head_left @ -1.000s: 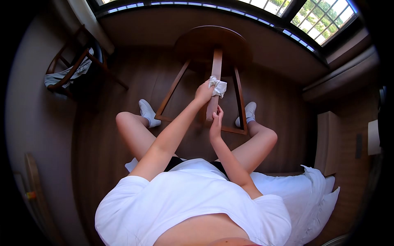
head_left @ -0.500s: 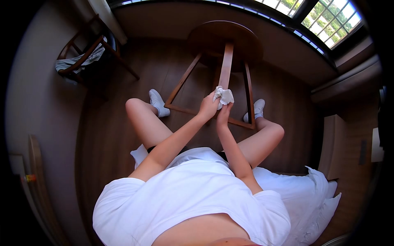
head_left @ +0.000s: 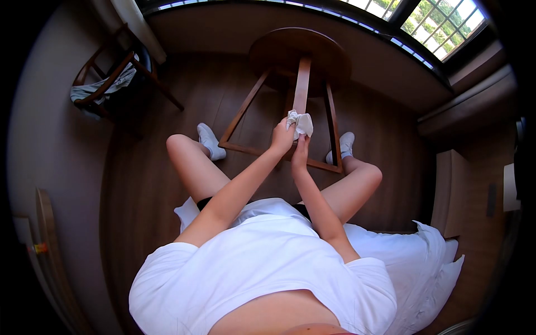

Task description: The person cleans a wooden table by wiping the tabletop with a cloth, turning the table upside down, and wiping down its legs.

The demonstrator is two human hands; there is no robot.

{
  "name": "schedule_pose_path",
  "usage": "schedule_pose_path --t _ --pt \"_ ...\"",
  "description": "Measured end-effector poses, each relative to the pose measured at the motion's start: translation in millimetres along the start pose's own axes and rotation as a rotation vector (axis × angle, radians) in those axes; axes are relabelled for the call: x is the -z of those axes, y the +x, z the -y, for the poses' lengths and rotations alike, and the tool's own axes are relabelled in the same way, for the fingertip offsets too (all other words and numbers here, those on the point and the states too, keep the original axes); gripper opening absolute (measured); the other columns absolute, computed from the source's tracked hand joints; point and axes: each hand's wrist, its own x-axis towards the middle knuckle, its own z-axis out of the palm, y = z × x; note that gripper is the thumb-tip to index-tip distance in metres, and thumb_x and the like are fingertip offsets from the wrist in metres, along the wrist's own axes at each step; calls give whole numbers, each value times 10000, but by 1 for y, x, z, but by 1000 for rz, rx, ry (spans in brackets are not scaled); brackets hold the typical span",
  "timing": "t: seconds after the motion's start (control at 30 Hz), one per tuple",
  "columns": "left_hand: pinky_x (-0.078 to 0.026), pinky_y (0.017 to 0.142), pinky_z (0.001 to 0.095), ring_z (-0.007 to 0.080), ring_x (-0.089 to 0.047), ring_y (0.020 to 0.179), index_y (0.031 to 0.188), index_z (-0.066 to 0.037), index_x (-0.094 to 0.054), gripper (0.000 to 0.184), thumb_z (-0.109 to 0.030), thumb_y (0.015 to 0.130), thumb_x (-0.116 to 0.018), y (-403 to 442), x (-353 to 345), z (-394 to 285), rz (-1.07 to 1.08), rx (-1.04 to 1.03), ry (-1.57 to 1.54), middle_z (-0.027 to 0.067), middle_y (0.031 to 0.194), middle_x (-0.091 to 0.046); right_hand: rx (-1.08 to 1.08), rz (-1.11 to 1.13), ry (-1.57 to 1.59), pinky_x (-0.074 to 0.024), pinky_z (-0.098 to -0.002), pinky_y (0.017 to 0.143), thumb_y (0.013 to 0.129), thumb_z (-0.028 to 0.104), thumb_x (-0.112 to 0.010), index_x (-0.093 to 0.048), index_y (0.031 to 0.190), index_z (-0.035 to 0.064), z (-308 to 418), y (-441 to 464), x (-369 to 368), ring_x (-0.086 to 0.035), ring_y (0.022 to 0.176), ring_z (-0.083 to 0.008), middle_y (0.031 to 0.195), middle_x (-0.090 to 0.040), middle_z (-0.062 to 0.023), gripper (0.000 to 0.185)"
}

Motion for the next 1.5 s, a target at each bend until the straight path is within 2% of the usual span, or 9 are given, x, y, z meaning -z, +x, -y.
schedule_pose_path --t 0.3,0.37,0.7,0.9,1.03,1.1,1.13,1.27,1.5 --pt "-463 695 324 183 -603 794 967 30 -591 245 -176 849 -534 48 -11 37 49 60 47 120 861 -639 96 -21 -101 -262 -326 1006 940 342 -364 -263 1338 27 -11 2 -6 -366 1180 -233 1266 -377 -136 518" --pt "-465 724 392 320 -616 855 945 -5 -602 273 -246 826 -552 49 -8 43 79 98 -53 188 883 -634 107 -16 -112 -257 -329 1010 939 332 -371 -259 1342 17 -13 2 -7 -364 1180 -241 1265 -375 -146 524" --pt "-462 722 401 333 -611 836 934 -1 -599 309 -282 810 -566 41 2 42 46 78 6 191 880 -631 118 -123 -2 -319 -374 981 876 251 -508 -160 1391 107 32 -11 -23 -386 1167 -274 1298 -306 -167 638" --pt "-464 741 403 342 -603 860 936 -6 -582 349 -312 770 -614 48 0 31 93 110 65 190 899 -627 256 -37 -231 -330 -359 971 887 254 -456 -205 1392 115 27 -3 -13 -418 1180 -310 1359 -331 -187 580" --pt "-462 765 402 346 -597 885 961 -16 -551 372 -310 747 -636 55 -3 20 111 133 109 193 928 -619 169 4 -337 -325 -354 973 897 259 -418 -256 1375 91 54 -10 -14 -406 1199 -317 1319 -391 -201 532" --pt "-462 765 360 276 -607 881 990 -1 -563 376 -281 753 -648 58 -4 14 63 148 153 161 929 -626 268 12 -384 -321 -360 977 904 261 -406 -288 1360 73 52 -9 -14 -402 1204 -329 1313 -395 -207 507" --pt "-457 778 362 281 -603 892 986 -5 -566 379 -282 744 -656 63 -5 17 59 165 128 163 935 -624 249 48 -372 -303 -342 991 906 319 -396 -271 1369 77 41 -3 -15 -385 1221 -281 1336 -371 -180 538" --pt "-459 776 354 280 -607 879 984 -10 -573 405 -310 730 -669 82 -8 29 21 188 176 155 932 -628 222 67 -393 -265 -363 1020 899 345 -401 -227 1369 24 28 -2 -12 -316 1268 -311 1386 -294 -198 595" --pt "-381 924 403 358 -479 1085 1158 -57 -497 591 -400 702 -653 66 2 30 -149 187 254 216 1164 -501 291 67 -388 -309 -386 989 894 323 -416 -233 1358 23 26 0 -15 -360 1214 -356 1330 -332 -231 582"
